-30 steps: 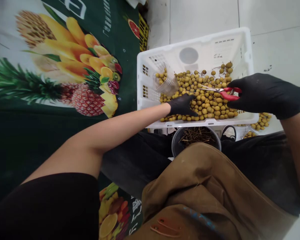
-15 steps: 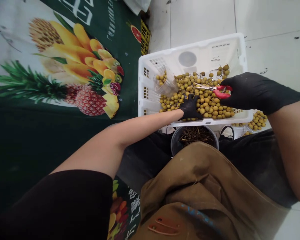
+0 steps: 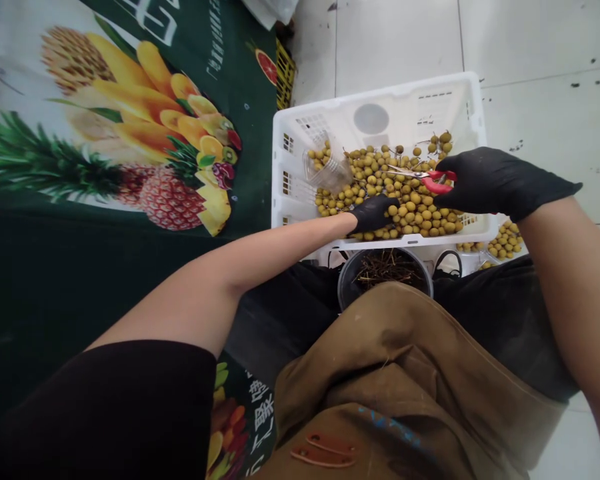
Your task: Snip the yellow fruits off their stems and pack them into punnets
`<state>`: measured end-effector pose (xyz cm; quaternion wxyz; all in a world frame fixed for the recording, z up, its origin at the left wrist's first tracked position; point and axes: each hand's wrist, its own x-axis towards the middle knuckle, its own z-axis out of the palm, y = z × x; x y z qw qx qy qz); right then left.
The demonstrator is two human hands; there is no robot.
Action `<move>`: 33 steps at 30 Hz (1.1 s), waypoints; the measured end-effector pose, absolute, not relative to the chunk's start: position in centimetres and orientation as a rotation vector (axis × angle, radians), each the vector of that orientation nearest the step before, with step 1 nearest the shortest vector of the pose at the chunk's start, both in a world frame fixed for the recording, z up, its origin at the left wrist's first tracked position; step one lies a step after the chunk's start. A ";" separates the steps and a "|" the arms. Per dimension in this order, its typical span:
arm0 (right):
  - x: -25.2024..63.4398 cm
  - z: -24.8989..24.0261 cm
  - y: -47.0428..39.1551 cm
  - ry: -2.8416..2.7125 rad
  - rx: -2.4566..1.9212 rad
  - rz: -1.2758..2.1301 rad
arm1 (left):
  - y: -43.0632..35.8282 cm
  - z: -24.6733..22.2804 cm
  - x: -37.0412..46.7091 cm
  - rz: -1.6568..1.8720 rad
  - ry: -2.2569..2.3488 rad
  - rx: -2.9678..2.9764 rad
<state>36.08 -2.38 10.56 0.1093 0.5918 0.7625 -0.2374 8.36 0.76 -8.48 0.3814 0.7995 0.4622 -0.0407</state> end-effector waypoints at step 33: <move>34.3 9.6 -1.1 2.337 1.797 -0.631 | 12.4 0.7 -4.2 0.644 1.779 1.593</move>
